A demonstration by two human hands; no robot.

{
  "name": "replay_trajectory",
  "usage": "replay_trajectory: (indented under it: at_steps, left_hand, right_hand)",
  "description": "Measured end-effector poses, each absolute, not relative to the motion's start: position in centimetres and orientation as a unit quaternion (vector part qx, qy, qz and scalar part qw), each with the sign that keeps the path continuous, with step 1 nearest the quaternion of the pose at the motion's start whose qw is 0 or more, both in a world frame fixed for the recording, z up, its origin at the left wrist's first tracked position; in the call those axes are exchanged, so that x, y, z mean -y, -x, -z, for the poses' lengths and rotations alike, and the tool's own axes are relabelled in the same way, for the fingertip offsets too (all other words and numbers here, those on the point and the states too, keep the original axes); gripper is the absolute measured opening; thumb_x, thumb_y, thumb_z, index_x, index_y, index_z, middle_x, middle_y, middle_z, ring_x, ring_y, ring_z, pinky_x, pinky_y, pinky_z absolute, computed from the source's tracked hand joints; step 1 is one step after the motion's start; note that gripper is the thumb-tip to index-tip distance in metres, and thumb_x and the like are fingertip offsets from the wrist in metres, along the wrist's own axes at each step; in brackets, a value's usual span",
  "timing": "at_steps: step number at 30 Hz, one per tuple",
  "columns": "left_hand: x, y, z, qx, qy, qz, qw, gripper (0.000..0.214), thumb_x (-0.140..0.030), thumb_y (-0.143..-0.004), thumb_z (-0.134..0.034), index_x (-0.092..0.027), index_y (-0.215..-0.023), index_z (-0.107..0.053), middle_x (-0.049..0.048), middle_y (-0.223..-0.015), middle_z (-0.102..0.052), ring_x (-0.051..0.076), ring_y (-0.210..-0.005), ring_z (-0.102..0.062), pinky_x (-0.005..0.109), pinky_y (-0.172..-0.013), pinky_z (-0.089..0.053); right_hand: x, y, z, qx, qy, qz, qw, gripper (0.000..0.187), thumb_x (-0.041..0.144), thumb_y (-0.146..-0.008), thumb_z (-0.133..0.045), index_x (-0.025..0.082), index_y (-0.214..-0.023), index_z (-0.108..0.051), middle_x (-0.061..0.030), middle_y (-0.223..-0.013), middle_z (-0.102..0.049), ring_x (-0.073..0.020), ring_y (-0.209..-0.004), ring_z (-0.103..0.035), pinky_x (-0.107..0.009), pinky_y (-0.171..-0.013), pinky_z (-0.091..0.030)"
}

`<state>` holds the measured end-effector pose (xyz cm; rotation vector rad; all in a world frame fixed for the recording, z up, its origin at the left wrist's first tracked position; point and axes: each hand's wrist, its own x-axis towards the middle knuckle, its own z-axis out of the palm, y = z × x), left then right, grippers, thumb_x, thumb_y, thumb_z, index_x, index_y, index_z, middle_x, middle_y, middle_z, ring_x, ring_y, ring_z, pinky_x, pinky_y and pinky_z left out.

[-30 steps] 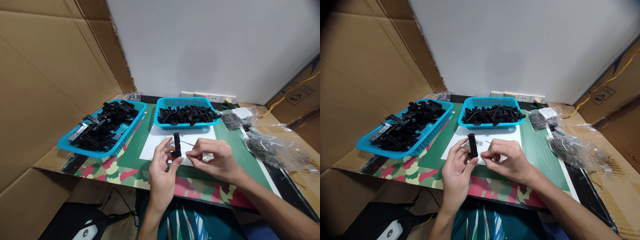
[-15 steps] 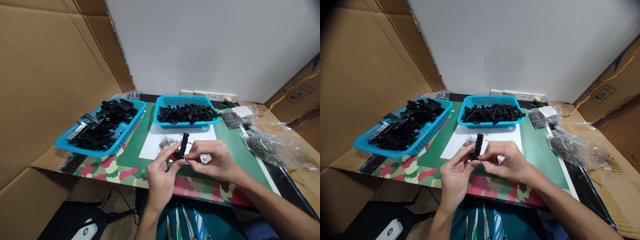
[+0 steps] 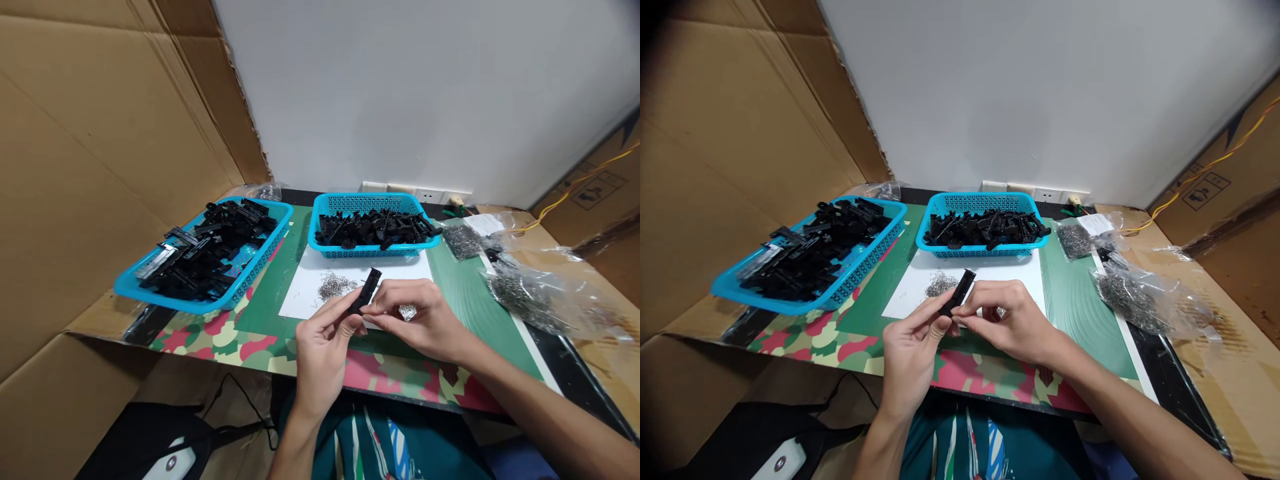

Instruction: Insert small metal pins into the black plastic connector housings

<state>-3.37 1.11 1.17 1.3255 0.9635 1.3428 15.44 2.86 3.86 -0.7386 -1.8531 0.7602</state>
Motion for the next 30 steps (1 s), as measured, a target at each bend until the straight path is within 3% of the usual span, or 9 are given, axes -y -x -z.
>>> replay_trajectory:
  at_steps: [7, 14, 18, 22, 25, 30]
  left_hand:
    - [-1.3, 3.4, -0.6, -0.426, -0.511, -0.532, 0.523, 0.044, -0.049, -0.096, -0.073, -0.016, -0.125, -0.081, 0.0031, -0.069, -0.065, 0.013, -0.064, -0.058, 0.024, -0.065, -0.049]
    - [-1.4, 3.4, -0.9, -0.417, -0.567, -0.501, 0.504, 0.037, -0.046, -0.102, -0.065, -0.020, -0.123, -0.080, 0.0048, -0.087, -0.068, 0.015, -0.076, -0.061, 0.025, -0.071, -0.050]
    - [-1.3, 3.1, -1.1, -0.451, -0.615, -0.497, 0.413, 0.030, -0.040, -0.097, -0.074, -0.026, -0.124, -0.076, 0.0047, -0.114, -0.072, 0.019, -0.098, -0.065, 0.027, -0.088, -0.052]
    - [-1.0, 2.9, -1.0, -0.497, -0.646, -0.504, 0.287, 0.013, -0.031, -0.095, -0.076, -0.026, -0.108, -0.076, 0.0004, -0.099, -0.075, 0.017, -0.086, -0.067, 0.027, -0.082, -0.053]
    - [-1.0, 3.2, -1.1, -0.517, -0.658, -0.504, 0.214, 0.013, -0.029, -0.097, -0.072, -0.025, -0.108, -0.077, 0.0011, -0.101, -0.077, 0.017, -0.084, -0.070, 0.028, -0.082, -0.055]
    - [-1.4, 3.8, -1.0, -0.552, -0.653, -0.481, 0.195, 0.013, -0.028, -0.091, -0.077, -0.025, -0.104, -0.080, 0.0016, -0.094, -0.080, 0.020, -0.079, -0.072, 0.031, -0.076, -0.057]
  right_hand:
    - [-3.1, -16.0, -3.8, 0.808, 0.317, -0.159, 0.470, 0.011, 0.016, -0.098, -0.072, 0.016, -0.104, -0.081, -0.0037, -0.080, -0.071, -0.0113, -0.059, -0.060, -0.024, -0.054, -0.046]
    - [-3.5, -16.7, -3.3, 0.829, 0.311, -0.106, 0.453, 0.018, 0.009, -0.101, -0.064, 0.018, -0.100, -0.081, -0.0043, -0.084, -0.073, -0.0125, -0.067, -0.066, -0.024, -0.058, -0.048]
    - [-3.9, -17.3, -2.9, 0.842, 0.327, -0.101, 0.417, 0.028, 0.007, -0.102, -0.057, 0.020, -0.100, -0.081, -0.0037, -0.085, -0.072, -0.0119, -0.066, -0.065, -0.023, -0.058, -0.046]
    - [-4.4, -17.6, -2.7, 0.843, 0.326, -0.115, 0.412, 0.023, 0.013, -0.104, -0.059, 0.020, -0.098, -0.080, -0.0033, -0.084, -0.073, -0.0120, -0.066, -0.064, -0.024, -0.059, -0.045]
    - [-4.8, -17.9, -2.8, 0.816, 0.394, -0.120, 0.405, 0.014, 0.022, -0.104, -0.064, 0.020, -0.103, -0.078, -0.0040, -0.089, -0.074, -0.0138, -0.068, -0.063, -0.026, -0.062, -0.045]
    - [-6.0, -18.6, -2.5, 0.780, 0.561, -0.116, 0.253, 0.006, 0.027, -0.095, -0.077, 0.022, -0.098, -0.077, -0.0074, -0.103, -0.074, -0.0264, -0.096, -0.063, -0.035, -0.081, -0.047]
